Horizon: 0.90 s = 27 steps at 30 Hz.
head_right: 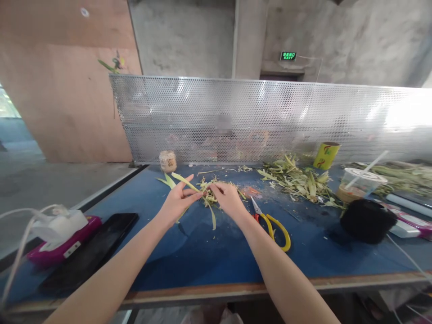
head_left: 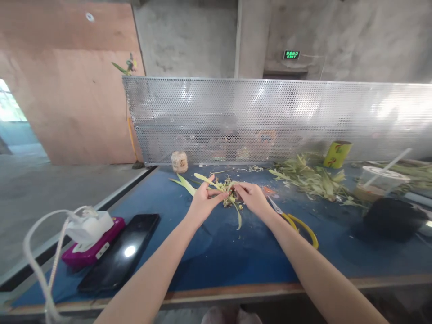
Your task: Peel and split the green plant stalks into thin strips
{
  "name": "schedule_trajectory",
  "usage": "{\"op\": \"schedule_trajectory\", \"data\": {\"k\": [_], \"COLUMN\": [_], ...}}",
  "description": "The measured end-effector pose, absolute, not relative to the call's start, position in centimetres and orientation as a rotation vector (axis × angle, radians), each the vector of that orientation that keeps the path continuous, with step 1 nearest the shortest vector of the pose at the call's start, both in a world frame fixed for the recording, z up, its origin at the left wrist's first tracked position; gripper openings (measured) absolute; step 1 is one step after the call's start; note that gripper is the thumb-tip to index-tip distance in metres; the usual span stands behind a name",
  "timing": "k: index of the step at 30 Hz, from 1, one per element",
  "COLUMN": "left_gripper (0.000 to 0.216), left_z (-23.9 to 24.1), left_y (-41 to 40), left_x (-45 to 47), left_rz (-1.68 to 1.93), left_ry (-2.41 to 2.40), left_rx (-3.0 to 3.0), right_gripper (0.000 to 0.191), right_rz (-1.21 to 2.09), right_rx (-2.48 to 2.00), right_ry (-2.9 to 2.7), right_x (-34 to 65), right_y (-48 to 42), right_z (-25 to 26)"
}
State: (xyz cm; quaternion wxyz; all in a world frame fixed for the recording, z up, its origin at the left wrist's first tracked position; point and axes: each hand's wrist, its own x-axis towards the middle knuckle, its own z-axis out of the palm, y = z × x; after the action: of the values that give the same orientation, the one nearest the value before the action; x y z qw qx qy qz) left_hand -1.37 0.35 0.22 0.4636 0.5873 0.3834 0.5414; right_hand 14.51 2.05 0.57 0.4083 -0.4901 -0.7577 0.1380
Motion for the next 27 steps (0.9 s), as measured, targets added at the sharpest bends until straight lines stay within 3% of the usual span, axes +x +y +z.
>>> {"op": "schedule_trajectory", "data": {"k": [5, 8, 14, 20, 27], "left_gripper": [0.081, 0.08, 0.077, 0.068, 0.025], "left_z": [0.8, 1.2, 1.0, 1.4, 1.8], "left_y": [0.2, 0.1, 0.2, 0.2, 1.4], "left_x": [-1.4, -1.2, -1.3, -1.7, -2.3], "left_rz": [1.45, 1.507, 1.635, 1.693, 1.615], "left_ry": [0.866, 0.79, 0.665, 0.633, 0.677], "left_rx": [1.201, 1.148, 1.248, 1.124, 0.716], "right_gripper": [0.026, 0.026, 0.027, 0.025, 0.026], "right_rz": [-0.182, -0.318, -0.282, 0.079, 0.228], "right_rx": [-1.883, -2.328, -2.444, -2.528, -2.469], "right_ry": [-2.047, -1.914, -1.927, -1.832, -1.758], "right_x": [17.6, 19.8, 21.1, 20.8, 22.4], "right_y": [0.2, -2.1, -4.0, -2.8, -2.6], "right_z": [-0.3, -2.1, -3.0, -1.2, 0.2]}}
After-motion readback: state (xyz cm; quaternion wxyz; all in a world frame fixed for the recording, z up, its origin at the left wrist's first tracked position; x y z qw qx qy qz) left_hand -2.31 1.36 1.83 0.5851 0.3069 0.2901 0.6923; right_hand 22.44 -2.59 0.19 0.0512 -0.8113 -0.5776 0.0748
